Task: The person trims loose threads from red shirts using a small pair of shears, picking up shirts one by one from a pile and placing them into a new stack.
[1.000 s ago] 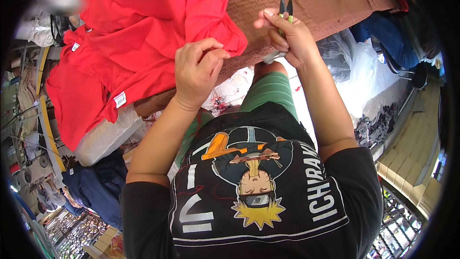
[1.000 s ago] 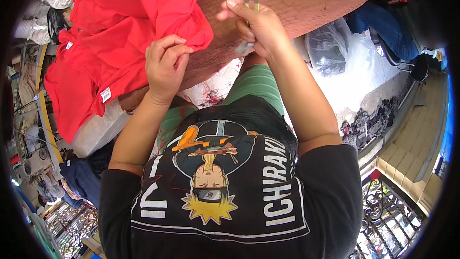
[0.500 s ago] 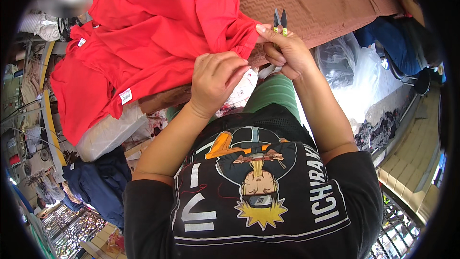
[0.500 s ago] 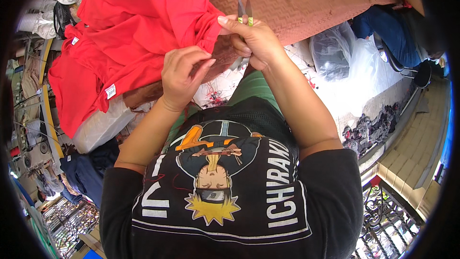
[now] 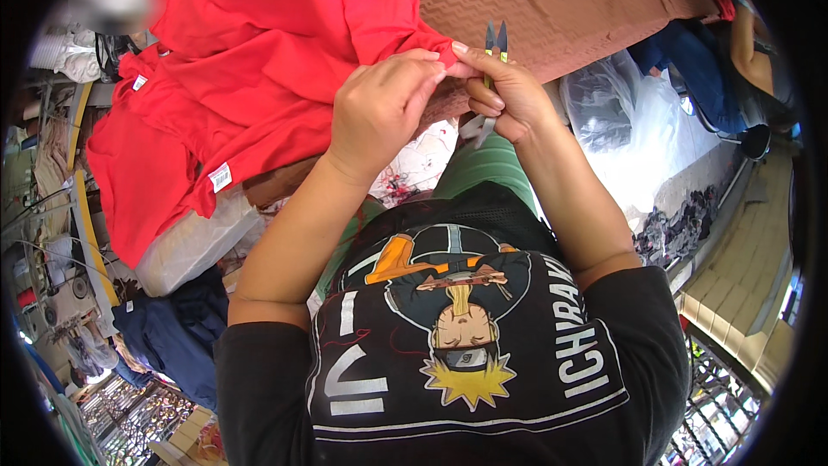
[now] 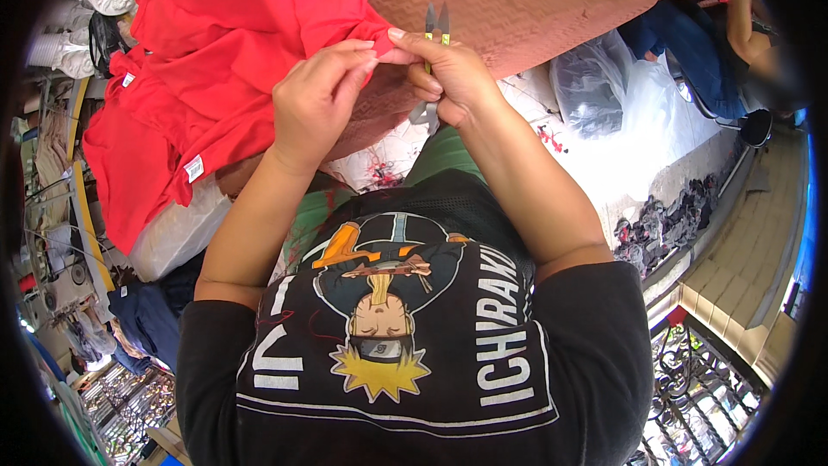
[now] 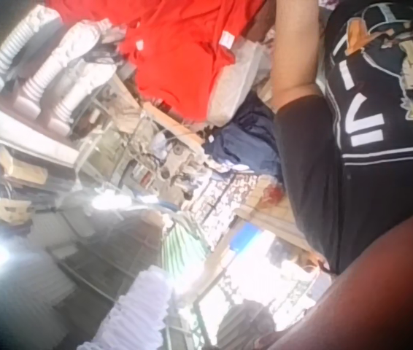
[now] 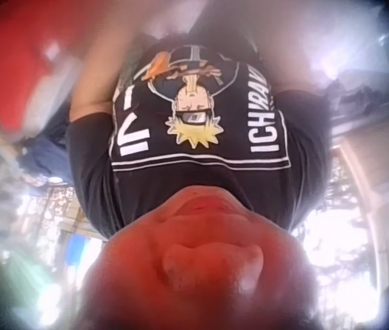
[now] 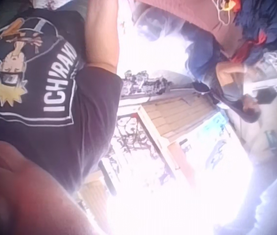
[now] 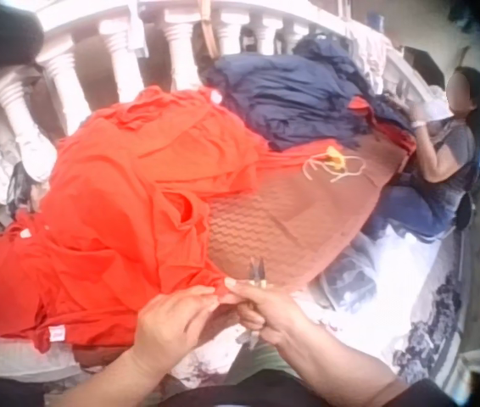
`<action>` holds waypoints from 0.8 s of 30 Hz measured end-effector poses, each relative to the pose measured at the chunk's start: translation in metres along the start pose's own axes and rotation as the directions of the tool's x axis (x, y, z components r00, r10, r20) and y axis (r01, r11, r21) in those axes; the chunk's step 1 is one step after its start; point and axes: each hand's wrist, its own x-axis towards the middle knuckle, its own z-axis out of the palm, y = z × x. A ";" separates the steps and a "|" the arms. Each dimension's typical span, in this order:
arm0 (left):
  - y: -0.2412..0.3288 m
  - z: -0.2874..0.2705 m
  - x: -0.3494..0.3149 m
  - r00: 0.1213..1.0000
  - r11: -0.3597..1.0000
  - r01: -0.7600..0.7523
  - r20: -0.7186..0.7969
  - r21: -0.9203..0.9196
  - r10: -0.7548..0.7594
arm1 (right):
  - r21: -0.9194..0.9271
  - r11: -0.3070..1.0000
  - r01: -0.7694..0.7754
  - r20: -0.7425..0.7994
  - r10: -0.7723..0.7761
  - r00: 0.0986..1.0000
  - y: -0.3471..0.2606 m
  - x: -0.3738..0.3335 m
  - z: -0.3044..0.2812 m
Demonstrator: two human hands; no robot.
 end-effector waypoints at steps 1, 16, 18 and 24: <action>0.001 0.001 0.001 0.993 0.984 0.120 0.029 -0.130 -0.117 | -0.030 0.999 0.017 0.024 -0.016 1.000 0.000 0.000 -0.003; -0.007 0.003 0.016 0.943 0.920 0.332 0.073 -0.206 -0.324 | -0.619 0.069 -0.782 -0.676 -0.553 0.487 -0.025 -0.041 -0.409; -0.017 0.004 0.014 0.935 0.891 0.352 0.076 -0.286 -0.345 | -0.359 -0.340 -0.869 -0.835 -0.300 0.462 -0.011 -0.066 -0.468; -0.016 -0.006 0.008 0.856 0.579 0.494 0.247 -0.648 -0.453 | -0.497 -0.173 -0.850 -0.834 -0.175 0.524 -0.023 -0.059 -0.463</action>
